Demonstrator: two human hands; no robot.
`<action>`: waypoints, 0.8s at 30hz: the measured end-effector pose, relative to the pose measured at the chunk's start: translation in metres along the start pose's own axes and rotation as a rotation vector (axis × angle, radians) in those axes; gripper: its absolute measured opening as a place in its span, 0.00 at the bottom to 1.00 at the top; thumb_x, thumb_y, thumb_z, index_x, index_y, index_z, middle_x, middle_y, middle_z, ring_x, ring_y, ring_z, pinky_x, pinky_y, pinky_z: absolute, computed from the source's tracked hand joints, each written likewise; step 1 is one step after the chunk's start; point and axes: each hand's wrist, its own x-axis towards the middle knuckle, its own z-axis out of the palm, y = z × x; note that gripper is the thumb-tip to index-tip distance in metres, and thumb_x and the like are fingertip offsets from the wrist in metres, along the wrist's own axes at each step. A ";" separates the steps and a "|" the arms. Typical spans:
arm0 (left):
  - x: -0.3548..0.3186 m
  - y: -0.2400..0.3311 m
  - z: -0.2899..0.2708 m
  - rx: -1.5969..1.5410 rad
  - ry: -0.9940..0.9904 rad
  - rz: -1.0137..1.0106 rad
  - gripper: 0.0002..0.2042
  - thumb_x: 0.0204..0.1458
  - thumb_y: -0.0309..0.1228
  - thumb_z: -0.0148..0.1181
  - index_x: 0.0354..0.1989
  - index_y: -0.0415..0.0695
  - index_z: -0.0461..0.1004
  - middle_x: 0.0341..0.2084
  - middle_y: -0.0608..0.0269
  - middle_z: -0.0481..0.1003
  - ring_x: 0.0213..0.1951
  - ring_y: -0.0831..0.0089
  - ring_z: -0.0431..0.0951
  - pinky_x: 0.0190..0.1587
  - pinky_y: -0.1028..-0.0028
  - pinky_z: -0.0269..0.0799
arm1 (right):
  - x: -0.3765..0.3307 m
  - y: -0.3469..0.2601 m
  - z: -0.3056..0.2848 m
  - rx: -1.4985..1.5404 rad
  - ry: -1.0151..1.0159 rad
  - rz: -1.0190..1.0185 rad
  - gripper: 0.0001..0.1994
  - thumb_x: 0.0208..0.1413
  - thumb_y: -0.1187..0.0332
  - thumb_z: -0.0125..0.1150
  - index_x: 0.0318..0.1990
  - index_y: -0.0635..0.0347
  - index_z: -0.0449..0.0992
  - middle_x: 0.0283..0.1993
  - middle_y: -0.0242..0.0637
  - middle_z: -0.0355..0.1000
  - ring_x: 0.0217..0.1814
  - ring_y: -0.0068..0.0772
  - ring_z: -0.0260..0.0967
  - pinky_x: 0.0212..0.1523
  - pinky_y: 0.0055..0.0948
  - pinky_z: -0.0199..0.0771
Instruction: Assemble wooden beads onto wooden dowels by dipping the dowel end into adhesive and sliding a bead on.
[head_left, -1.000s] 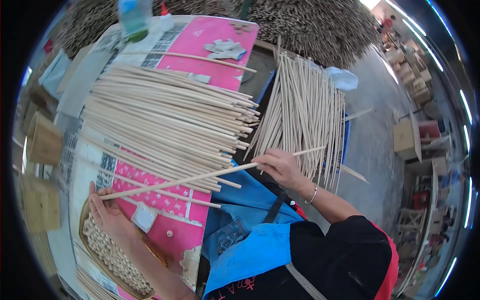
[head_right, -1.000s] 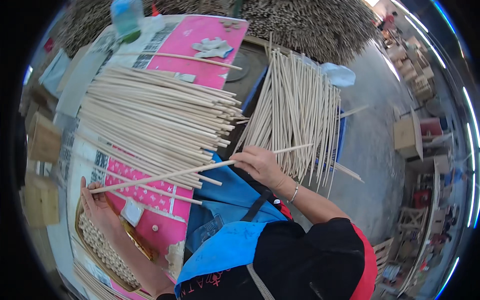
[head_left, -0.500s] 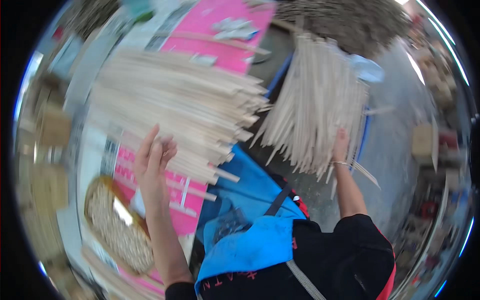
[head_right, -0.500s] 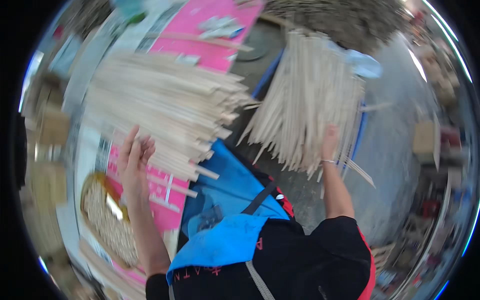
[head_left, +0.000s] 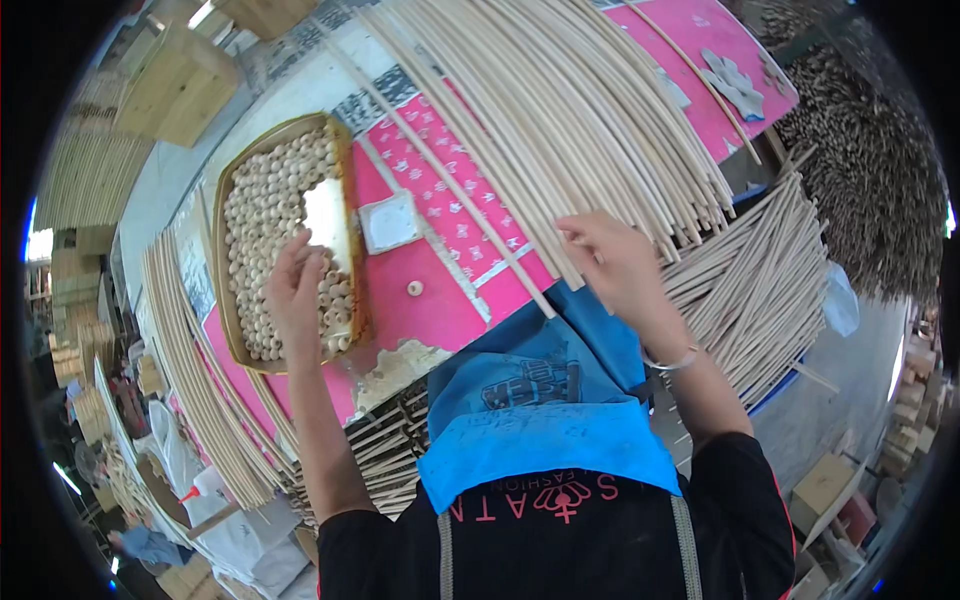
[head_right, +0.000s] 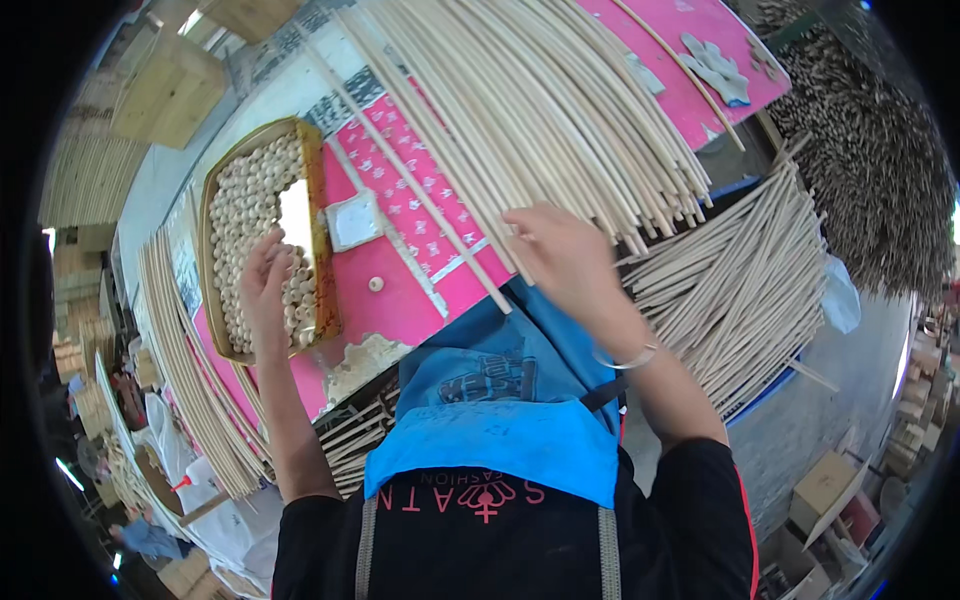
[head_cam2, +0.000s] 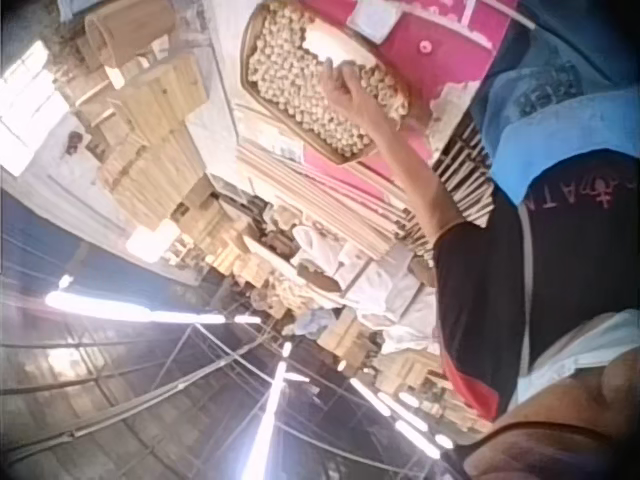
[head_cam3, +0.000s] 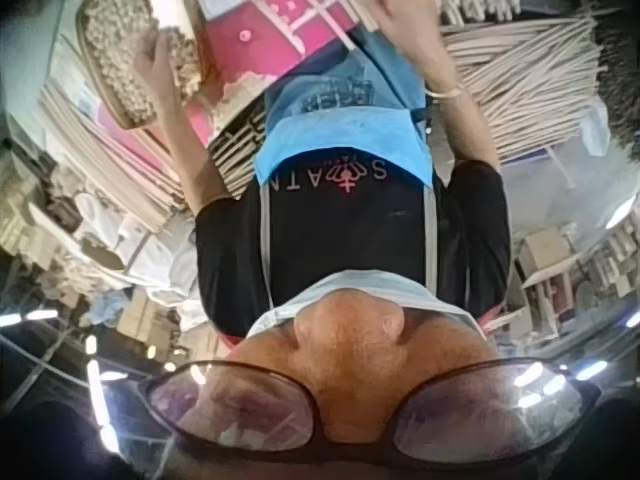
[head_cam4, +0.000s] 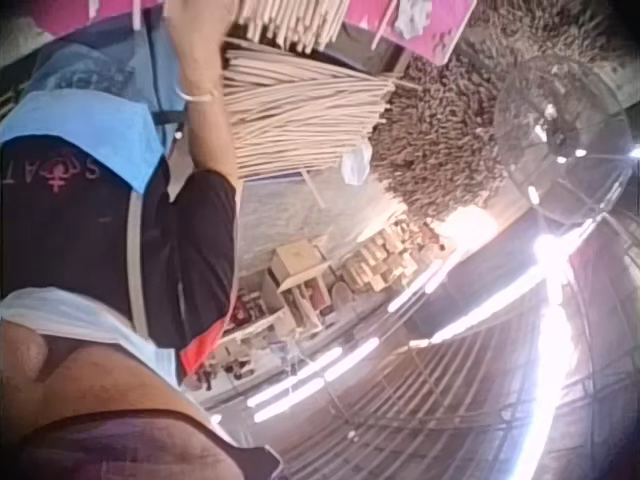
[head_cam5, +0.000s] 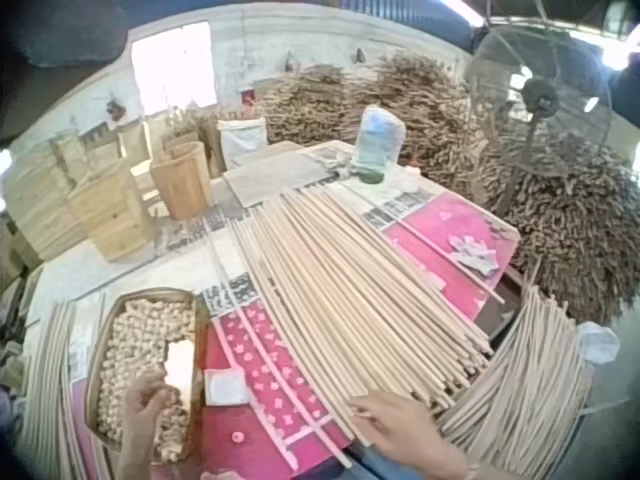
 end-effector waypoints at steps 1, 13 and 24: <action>0.003 -0.011 -0.004 0.032 -0.024 0.028 0.17 0.61 0.24 0.58 0.59 0.39 0.73 0.39 0.62 0.80 0.40 0.78 0.78 0.45 0.77 0.73 | 0.016 -0.012 0.025 -0.107 -0.046 -0.045 0.13 0.57 0.70 0.64 0.48 0.60 0.76 0.38 0.43 0.76 0.38 0.44 0.77 0.38 0.35 0.76; -0.080 0.015 0.061 0.600 -0.305 0.607 0.15 0.53 0.24 0.62 0.50 0.40 0.76 0.46 0.55 0.76 0.45 0.57 0.77 0.44 0.65 0.77 | 0.061 -0.032 0.075 0.256 0.097 0.123 0.10 0.64 0.68 0.58 0.44 0.66 0.72 0.31 0.38 0.74 0.31 0.26 0.73 0.32 0.28 0.72; -0.085 -0.009 0.074 0.460 -0.161 0.430 0.15 0.53 0.21 0.60 0.50 0.39 0.75 0.43 0.57 0.74 0.45 0.59 0.76 0.45 0.66 0.76 | 0.103 -0.072 0.081 0.113 0.017 -0.229 0.08 0.64 0.69 0.60 0.41 0.67 0.75 0.35 0.41 0.72 0.30 0.34 0.73 0.32 0.31 0.71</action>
